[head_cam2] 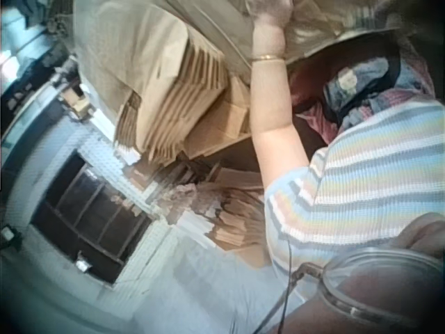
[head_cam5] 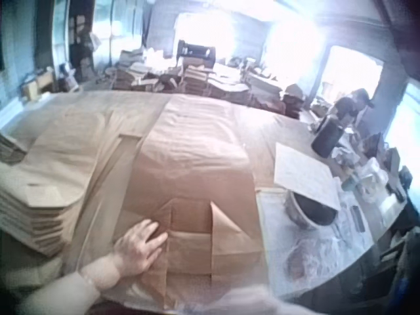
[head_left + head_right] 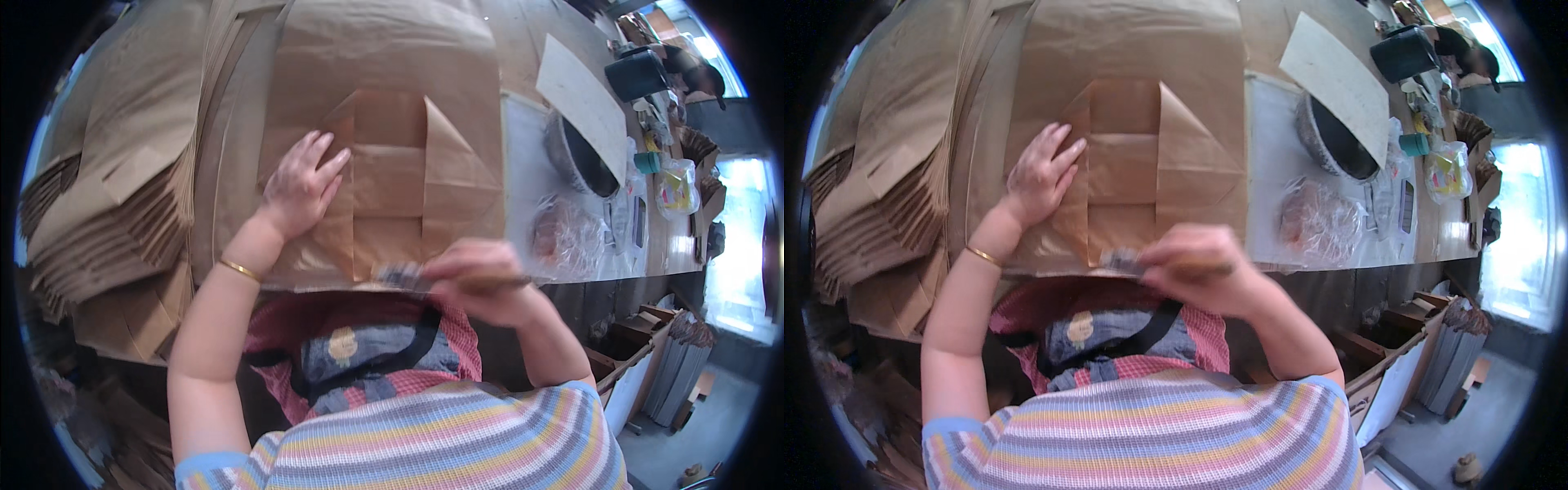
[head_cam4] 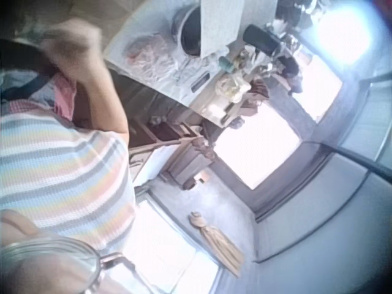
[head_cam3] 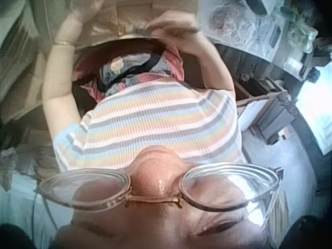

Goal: The person repeatedly folds the top flap of a brown paper envelope, applies glue to the flap using a brush, and presses it closed. The finished envelopes are stacked to the left.

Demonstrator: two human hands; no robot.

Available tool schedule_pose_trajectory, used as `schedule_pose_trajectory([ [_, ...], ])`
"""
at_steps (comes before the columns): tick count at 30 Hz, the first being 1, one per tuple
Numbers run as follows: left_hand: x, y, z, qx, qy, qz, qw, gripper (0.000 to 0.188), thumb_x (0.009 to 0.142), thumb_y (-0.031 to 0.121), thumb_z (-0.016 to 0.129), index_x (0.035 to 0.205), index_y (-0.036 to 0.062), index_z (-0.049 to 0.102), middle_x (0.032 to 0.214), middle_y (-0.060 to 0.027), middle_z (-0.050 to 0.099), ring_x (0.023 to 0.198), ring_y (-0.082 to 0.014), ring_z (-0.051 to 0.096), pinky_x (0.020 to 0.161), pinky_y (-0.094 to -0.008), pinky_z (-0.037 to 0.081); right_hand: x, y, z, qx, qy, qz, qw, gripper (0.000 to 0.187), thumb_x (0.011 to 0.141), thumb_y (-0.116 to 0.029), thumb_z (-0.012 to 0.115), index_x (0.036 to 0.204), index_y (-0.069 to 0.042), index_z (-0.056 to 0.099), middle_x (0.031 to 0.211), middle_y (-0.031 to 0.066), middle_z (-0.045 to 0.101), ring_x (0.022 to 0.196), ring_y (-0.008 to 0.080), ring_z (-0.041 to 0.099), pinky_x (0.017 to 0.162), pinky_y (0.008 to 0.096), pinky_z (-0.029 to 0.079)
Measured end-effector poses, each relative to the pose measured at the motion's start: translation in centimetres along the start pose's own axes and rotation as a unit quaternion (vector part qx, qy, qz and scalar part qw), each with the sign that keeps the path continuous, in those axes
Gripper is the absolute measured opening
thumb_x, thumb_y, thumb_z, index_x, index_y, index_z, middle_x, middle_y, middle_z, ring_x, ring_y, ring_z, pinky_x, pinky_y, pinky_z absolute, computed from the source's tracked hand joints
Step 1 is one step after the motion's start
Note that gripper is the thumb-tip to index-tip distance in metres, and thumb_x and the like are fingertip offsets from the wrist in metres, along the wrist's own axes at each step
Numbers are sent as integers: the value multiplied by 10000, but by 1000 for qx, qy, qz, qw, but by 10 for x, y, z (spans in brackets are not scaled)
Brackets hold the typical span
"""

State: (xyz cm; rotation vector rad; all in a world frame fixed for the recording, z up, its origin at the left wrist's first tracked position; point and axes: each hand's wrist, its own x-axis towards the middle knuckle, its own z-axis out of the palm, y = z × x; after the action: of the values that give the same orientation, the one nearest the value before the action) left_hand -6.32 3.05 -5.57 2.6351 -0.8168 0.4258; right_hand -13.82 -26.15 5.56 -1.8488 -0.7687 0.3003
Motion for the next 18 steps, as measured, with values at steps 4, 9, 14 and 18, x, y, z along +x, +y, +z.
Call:
schedule_pose_trajectory([
  [4, 4, 1, -7, 12, -35, 5, 999, 377, 868, 180, 620, 1233, 87, 620, 1350, -214, 520, 1281, -388, 462, 1097, -482, 368, 39, 40, -62, 51, 256, 114, 958, 126, 859, -41, 706, 980, -6, 698, 855, 53, 708, 772, 87, 632, 652, 250, 512],
  [9, 10, 3, -6, -6, -45, 10, 999, 395, 864, 146, 612, 1253, 73, 607, 1360, -204, 512, 1284, -404, 448, 1096, -489, 364, 88, 92, -77, -22, 233, 207, 950, 157, 839, -131, 725, 905, 11, 719, 734, 81, 698, 677, 84, 627, 614, 251, 507],
  [14, 6, 1, -8, -20, -23, 6, 1000, 419, 836, 141, 640, 1247, 70, 600, 1292, -185, 526, 1257, -407, 462, 1071, -494, 389, 129, 101, -80, -69, 237, 196, 949, 141, 862, -88, 718, 935, 30, 697, 809, 47, 691, 726, 84, 618, 655, 245, 526],
  [18, 8, 6, -7, -118, 14, -53, 991, 427, 764, 125, 711, 1143, 32, 538, 1158, -181, 517, 1195, -393, 489, 1005, -469, 430, 132, 78, -33, 118, 304, 87, 941, 143, 862, -111, 725, 892, 28, 710, 770, 52, 709, 692, 77, 636, 604, 261, 516],
])
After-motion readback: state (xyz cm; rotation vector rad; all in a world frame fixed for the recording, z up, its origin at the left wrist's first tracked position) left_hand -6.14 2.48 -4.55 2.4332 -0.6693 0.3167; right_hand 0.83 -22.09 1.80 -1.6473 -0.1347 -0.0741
